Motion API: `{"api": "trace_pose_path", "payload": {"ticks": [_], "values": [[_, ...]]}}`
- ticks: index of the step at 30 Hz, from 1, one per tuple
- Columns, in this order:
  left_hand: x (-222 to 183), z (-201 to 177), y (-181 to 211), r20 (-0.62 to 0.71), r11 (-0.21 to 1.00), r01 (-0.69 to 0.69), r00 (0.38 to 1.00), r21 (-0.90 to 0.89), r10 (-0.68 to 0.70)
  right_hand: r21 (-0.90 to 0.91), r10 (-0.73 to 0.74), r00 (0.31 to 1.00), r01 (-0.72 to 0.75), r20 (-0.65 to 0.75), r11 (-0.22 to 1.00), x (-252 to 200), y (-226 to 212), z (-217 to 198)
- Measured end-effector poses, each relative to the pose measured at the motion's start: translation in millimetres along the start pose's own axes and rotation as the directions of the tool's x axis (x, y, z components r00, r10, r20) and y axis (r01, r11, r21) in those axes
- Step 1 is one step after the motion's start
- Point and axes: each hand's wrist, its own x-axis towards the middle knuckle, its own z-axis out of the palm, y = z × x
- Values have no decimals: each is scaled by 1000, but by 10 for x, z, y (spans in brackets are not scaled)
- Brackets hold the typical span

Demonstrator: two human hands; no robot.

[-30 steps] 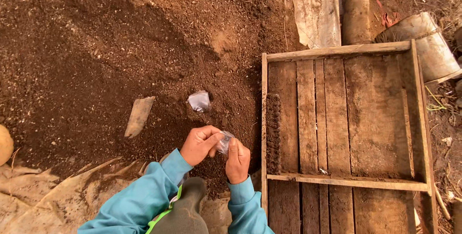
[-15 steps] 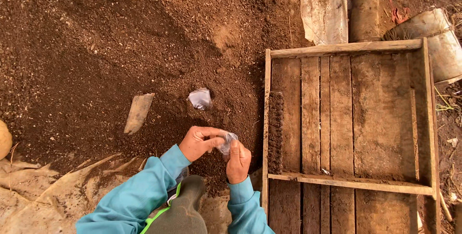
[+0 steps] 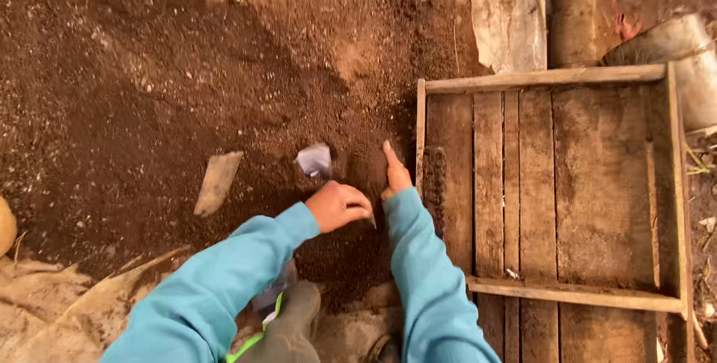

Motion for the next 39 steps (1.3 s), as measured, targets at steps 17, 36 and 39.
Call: {"api": "trace_pose_path", "payload": {"ticks": [17, 36, 39], "values": [[111, 154, -198, 250, 700, -403, 915, 589, 316, -20, 85, 996, -85, 3, 996, -758, -638, 258], [-222, 39, 268, 236, 948, 262, 947, -181, -217, 7, -719, 630, 751, 294, 661, -1280, 481, -62], [-363, 370, -141, 290, 844, 404, 905, -352, -312, -176, -589, 787, 616, 184, 768, -1139, 536, -44]]}}
